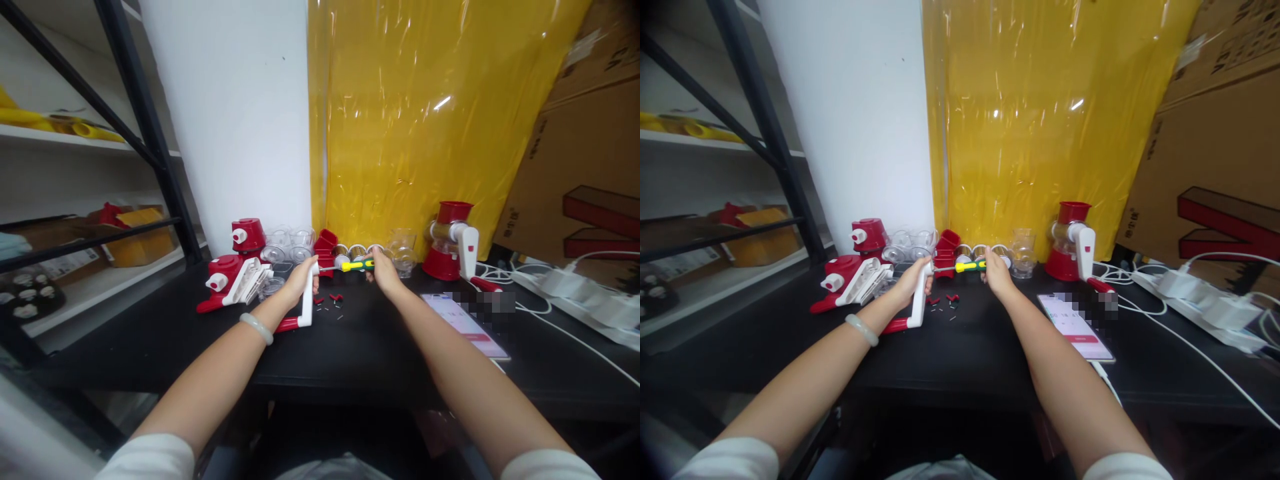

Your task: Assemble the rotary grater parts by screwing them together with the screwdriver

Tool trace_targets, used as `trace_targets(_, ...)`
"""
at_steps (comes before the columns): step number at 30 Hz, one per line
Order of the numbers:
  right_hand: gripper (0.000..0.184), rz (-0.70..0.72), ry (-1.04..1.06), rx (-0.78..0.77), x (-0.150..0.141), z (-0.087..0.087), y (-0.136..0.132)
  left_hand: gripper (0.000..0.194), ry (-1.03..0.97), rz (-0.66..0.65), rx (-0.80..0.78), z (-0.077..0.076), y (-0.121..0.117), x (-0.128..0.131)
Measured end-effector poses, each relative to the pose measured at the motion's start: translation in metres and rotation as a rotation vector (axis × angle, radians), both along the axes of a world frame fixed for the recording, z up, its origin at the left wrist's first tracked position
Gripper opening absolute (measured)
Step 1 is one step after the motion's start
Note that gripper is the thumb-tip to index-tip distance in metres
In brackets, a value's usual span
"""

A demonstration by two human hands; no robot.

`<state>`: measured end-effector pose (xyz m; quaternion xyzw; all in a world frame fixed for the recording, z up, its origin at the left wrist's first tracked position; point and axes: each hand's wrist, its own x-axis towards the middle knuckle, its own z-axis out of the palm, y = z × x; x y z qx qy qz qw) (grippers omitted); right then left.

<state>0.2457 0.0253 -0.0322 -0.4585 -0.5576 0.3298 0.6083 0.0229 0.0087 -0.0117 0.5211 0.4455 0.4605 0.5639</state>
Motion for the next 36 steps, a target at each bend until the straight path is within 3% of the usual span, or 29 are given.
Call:
trace_targets(5, 0.045, -0.019, -0.113, 0.022, 0.0009, -0.0017, 0.0012, 0.049, 0.022, 0.005, 0.012, 0.0006, 0.0002, -0.0014)
trace_targets(15, 0.028, 0.107, 0.268, -0.067, -0.0027, 0.0037, 0.0003, 0.049, -0.015, -0.066, 0.003, -0.0038, 0.0027, -0.0006)
trace_targets(19, 0.024, 0.049, 0.210, -0.038, -0.0009, 0.0029, 0.0017, 0.046, -0.020, -0.073, 0.018, -0.0061, 0.0055, -0.0010)
trace_targets(24, 0.044, -0.003, 0.045, 0.001, -0.0009, -0.0028, 0.0028, 0.044, -0.029, -0.076, 0.019, -0.0052, 0.0058, -0.0020)
trace_targets(27, 0.043, -0.032, -0.017, 0.003, 0.0003, -0.0041, 0.0031, 0.043, -0.039, -0.084, 0.029, -0.0044, 0.0040, -0.0016)
trace_targets(36, 0.027, 0.016, 0.121, 0.014, -0.0010, 0.0005, 0.0015, 0.045, -0.036, -0.066, 0.005, -0.0021, 0.0020, -0.0004)
